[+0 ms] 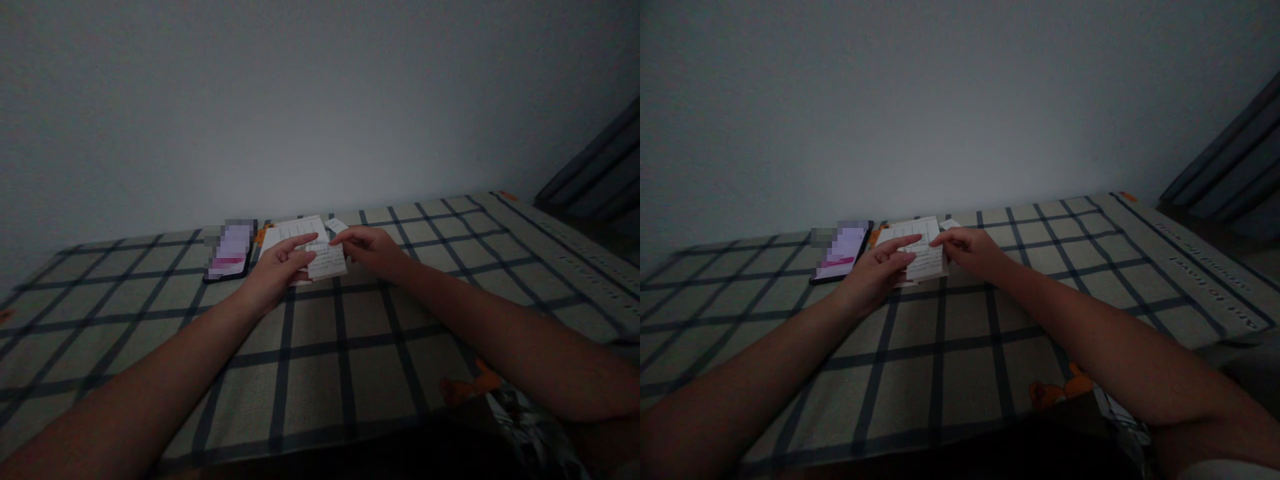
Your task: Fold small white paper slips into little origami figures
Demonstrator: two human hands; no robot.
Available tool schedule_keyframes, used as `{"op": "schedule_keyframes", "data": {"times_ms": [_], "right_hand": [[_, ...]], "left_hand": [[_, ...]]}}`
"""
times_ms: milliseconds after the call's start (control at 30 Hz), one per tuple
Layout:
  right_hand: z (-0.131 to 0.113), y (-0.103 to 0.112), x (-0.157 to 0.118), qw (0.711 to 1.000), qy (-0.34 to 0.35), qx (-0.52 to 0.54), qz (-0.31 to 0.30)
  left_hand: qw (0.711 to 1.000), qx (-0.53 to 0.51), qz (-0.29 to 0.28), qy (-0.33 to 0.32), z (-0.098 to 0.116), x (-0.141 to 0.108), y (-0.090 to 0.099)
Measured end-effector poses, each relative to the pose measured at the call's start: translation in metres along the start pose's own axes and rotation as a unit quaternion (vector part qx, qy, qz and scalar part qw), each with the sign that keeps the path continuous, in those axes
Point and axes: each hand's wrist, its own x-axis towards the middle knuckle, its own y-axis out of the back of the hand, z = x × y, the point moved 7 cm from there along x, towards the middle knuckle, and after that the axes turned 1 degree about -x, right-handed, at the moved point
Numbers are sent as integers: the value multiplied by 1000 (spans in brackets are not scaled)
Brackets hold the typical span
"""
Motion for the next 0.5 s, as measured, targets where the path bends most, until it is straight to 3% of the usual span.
{"op": "schedule_keyframes", "data": {"times_ms": [267,400,500], "right_hand": [[7,-5,-1,995,-81,47,-43],[9,-12,-1,993,-88,1,-73],[13,-11,0,992,-106,14,-60]], "left_hand": [[985,143,17,-95,11,-3,3],[980,168,0,-106,12,-7,-1],[985,146,1,-89,12,-8,-4]]}}
